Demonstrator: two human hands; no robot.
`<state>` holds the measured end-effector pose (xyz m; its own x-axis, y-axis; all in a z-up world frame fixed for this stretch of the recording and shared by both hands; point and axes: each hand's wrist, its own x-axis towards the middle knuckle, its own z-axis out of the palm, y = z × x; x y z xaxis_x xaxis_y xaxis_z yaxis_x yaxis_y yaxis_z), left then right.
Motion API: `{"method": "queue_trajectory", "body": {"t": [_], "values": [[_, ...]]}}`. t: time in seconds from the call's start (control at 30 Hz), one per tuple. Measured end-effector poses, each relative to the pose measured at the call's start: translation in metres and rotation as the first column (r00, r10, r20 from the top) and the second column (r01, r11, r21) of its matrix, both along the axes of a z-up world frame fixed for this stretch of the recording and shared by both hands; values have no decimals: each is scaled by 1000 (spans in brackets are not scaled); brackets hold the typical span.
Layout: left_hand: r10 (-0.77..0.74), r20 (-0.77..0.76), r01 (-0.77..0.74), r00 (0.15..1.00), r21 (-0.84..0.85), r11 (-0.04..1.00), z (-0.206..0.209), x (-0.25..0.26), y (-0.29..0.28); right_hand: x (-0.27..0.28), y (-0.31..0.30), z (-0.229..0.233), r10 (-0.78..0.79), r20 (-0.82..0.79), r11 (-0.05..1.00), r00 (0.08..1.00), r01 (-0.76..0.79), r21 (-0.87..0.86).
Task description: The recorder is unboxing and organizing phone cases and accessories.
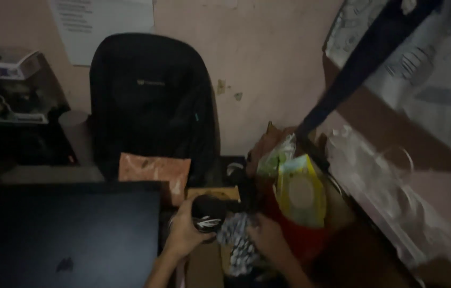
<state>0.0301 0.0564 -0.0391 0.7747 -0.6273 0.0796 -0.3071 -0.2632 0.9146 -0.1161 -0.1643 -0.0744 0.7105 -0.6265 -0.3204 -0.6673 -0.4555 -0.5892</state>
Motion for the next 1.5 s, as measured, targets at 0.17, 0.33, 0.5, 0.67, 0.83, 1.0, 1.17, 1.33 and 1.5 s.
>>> {"method": "queue_trajectory", "body": {"t": [0.17, 0.33, 0.5, 0.67, 0.83, 1.0, 1.17, 1.33, 1.5], "values": [[53, 31, -53, 998, 5, 999, -10, 42, -54, 74, -84, 58, 73, 341, 976, 937, 4, -220], [142, 70, -141, 987, -27, 990, -12, 78, -118, 171, -160, 48, -37, 395, 999, 918, 19, 49], [210, 121, -203, 970, -72, 977, -40, 108, -166, 252, -229, -97, 17, 270, 991, 963, -52, 121], [136, 86, -134, 987, -30, 991, -39, 120, -179, 255, -201, -74, 82, 60, 985, 995, -91, 149], [141, 79, -139, 987, -40, 990, -37, 120, -188, 256, -191, -61, 303, -121, 951, 945, -290, 110], [163, -2, -163, 987, -61, 985, -41, 125, -189, 258, -183, -65, 412, -296, 910, 862, -371, 184], [141, 1, -141, 990, -31, 990, -49, 131, -188, 254, -171, -74, 491, -412, 871, 767, -422, 252], [138, 10, -138, 990, -16, 990, -51, 130, -186, 255, -181, -118, 539, -516, 840, 666, -473, 266], [88, 51, -87, 995, -20, 996, -52, 137, -192, 257, -191, -146, 536, -542, 830, 647, -524, 194]]}}
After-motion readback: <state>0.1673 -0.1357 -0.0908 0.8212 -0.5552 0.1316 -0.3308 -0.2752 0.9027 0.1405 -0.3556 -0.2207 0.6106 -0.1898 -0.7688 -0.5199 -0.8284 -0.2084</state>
